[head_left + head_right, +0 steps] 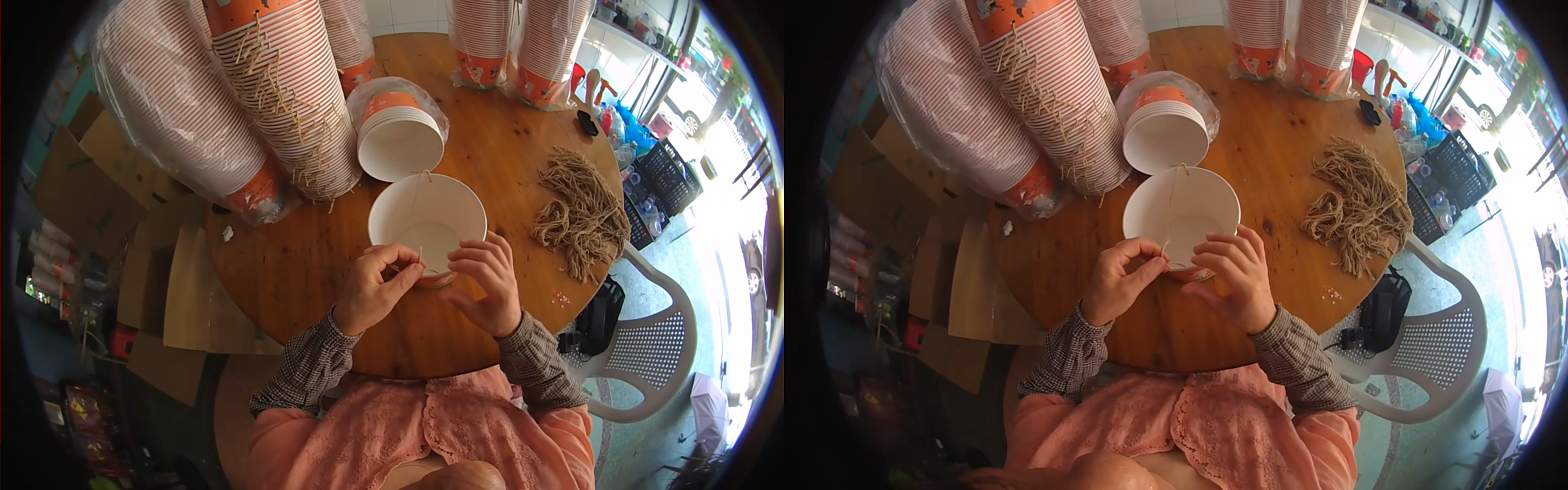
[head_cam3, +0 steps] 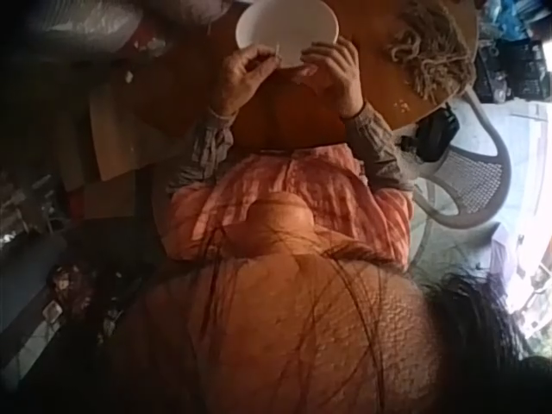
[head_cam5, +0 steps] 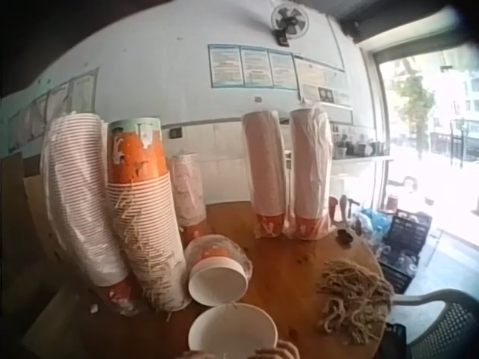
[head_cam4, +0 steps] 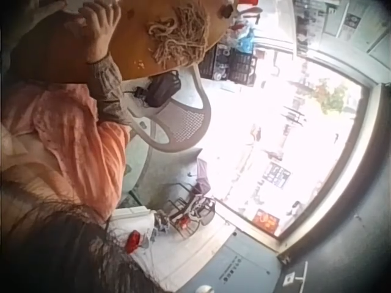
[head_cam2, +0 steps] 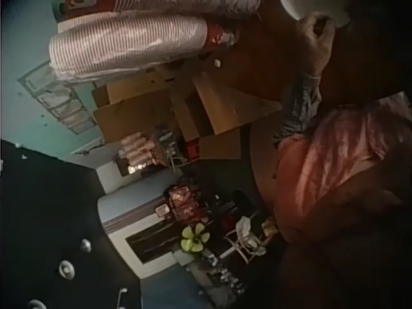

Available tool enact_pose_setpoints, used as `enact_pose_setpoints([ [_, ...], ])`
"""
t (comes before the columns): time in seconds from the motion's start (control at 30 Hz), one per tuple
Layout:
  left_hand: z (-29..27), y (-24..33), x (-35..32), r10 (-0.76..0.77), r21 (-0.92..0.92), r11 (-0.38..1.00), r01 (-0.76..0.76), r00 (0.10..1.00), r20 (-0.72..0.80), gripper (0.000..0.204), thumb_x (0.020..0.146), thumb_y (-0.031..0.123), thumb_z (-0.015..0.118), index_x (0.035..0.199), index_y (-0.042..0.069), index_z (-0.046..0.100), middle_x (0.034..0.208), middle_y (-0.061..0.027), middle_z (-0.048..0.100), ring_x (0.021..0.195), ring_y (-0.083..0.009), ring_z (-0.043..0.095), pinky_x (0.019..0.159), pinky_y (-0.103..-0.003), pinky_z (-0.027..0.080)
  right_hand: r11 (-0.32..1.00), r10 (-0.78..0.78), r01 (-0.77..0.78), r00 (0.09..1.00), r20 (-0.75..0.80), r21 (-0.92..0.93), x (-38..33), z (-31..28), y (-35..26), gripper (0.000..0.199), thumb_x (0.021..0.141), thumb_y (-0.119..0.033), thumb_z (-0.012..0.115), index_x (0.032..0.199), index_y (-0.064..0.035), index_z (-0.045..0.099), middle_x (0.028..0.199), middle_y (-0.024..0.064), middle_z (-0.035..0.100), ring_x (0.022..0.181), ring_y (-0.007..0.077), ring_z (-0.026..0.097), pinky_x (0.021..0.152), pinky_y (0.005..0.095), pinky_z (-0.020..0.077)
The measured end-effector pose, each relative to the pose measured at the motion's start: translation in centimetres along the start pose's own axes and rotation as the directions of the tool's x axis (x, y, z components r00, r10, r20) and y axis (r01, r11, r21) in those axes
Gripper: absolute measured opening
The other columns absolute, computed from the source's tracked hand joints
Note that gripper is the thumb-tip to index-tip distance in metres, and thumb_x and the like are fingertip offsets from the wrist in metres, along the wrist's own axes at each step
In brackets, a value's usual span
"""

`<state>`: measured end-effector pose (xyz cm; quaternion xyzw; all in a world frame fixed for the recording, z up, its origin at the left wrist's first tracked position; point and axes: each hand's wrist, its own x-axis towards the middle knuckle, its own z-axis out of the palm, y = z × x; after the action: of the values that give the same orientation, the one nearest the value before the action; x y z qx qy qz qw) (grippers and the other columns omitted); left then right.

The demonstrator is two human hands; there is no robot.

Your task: Attaching and tying string handles to printed paper buckets for packaging.

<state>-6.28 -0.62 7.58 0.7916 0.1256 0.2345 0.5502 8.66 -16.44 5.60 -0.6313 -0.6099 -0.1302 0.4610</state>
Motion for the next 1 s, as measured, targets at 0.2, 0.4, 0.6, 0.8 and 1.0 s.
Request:
enact_pose_setpoints([
  [0.2,0.3,0.3,0.1,-0.024,-0.105,0.994,0.026,0.999,0.023,0.011,0.092,0.008,0.063,0.094,-0.003,0.063,0.091,-0.0059,0.066,0.081,-0.0092,0.065,0.072,-0.022,0.053,0.992,0.055,-0.059,0.998,-0.035,-0.115,-0.5,1.7,-0.3,0.035,0.07,-0.023,0.081,0.1,-0.0121,0.066,0.11,0.002,0.065,0.115,0.0247,0.055,0.104,0.0479,0.0328],
  [0.4,0.5,0.5,0.0,-0.035,-0.113,0.993,0.037,0.999,0.026,0.011,0.092,0.008,0.063,0.094,-0.003,0.063,0.09,-0.0066,0.067,0.083,-0.0104,0.066,0.074,-0.023,0.054,0.987,0.133,-0.139,0.988,-0.074,-0.08,-0.5,2.6,-0.4,0.023,0.072,-0.018,0.079,0.091,-0.0137,0.067,0.111,0.0011,0.065,0.118,0.025,0.053,0.106,0.0481,0.0294],
  [0.6,0.6,0.0,0.1,-0.027,-0.111,0.993,0.028,1.0,0.008,0.011,0.091,0.009,0.065,0.093,-0.002,0.065,0.088,-0.0069,0.068,0.08,-0.0103,0.065,0.072,-0.024,0.054,0.964,0.236,-0.218,0.965,-0.114,0.153,-0.6,2.3,-0.5,0.013,0.077,-0.011,0.075,0.087,-0.0114,0.067,0.107,0.0019,0.066,0.116,0.0258,0.054,0.106,0.0479,0.0296],
  [0.8,0.6,0.5,0.2,0.168,0.249,0.955,-0.162,0.986,-0.005,0.008,0.086,0.012,0.07,0.09,0.006,0.069,0.083,-0.0029,0.068,0.075,-0.0126,0.063,0.068,-0.026,0.051,0.911,0.322,-0.254,0.93,-0.176,0.325,-0.4,1.4,-1.1,0.009,0.082,-0.006,0.069,0.09,-0.0069,0.065,0.102,0.0047,0.067,0.112,0.0259,0.057,0.105,0.0456,0.0326],
  [1.0,0.2,0.0,-0.1,0.226,0.358,0.912,-0.202,0.974,-0.026,0.009,0.084,0.014,0.072,0.088,0.006,0.069,0.082,-0.0026,0.068,0.075,-0.0143,0.062,0.069,-0.027,0.05,0.847,0.403,-0.276,0.891,-0.21,0.454,0.1,0.3,-0.6,0.009,0.084,0.005,0.063,0.091,-0.0016,0.063,0.098,0.0085,0.067,0.102,0.0264,0.061,0.097,0.0409,0.043],
])
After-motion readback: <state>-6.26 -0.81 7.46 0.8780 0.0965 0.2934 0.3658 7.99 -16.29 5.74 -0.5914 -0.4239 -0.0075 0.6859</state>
